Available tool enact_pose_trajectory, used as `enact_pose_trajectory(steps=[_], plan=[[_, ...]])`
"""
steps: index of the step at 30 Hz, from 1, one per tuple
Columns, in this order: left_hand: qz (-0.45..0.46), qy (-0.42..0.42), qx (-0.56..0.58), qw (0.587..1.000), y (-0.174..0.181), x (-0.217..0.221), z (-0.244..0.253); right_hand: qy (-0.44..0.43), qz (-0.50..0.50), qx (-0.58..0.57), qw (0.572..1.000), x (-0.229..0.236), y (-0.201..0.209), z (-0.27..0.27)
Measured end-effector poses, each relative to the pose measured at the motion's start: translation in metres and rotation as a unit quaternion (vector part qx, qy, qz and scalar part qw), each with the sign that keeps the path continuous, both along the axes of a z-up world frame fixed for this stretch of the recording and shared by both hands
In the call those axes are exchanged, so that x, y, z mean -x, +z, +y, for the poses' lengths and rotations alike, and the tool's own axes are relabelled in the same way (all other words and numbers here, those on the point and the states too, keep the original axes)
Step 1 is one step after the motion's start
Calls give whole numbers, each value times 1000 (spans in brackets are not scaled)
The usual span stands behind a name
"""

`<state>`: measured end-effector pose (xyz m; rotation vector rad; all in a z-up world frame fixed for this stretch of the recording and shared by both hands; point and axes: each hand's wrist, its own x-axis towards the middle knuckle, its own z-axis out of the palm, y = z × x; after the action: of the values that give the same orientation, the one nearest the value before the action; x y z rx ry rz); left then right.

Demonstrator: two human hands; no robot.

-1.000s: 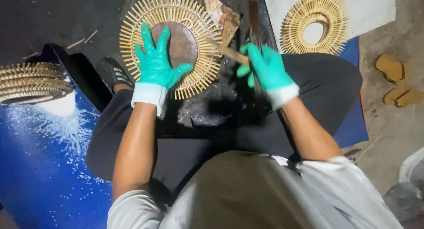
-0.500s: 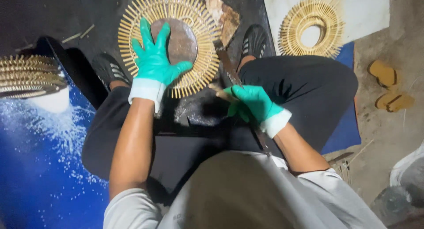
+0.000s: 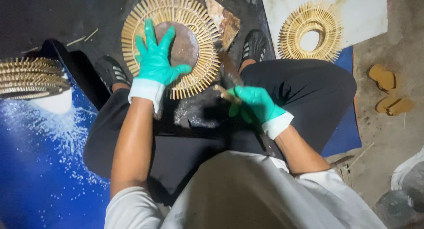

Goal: Assembling and trimming circular bamboo components for decorative furniture items.

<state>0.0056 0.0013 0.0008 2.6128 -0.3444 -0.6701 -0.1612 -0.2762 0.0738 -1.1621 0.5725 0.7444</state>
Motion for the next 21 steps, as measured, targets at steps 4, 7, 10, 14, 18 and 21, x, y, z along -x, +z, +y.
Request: enact_pose_trajectory(steps=[4, 7, 10, 14, 18, 21], plan=[[-21, -42, 12, 999, 4, 3, 0, -72, -97, 59, 991, -11, 0, -4], [-6, 8, 20, 1000, 1, 12, -6, -117, -125, 99, 980, -28, 3, -18], [1, 54, 18, 998, 14, 9, -14, -73, -117, 213, 967, -35, 11, -26], [8, 56, 11, 998, 11, 8, -14, -140, -45, 75, 986, -10, 22, -1], [-34, 36, 30, 998, 5, 11, -11, -88, 132, -40, 987, 13, -9, 13], [4, 45, 23, 999, 11, 7, -10, -53, 117, -61, 990, 20, -16, 13]])
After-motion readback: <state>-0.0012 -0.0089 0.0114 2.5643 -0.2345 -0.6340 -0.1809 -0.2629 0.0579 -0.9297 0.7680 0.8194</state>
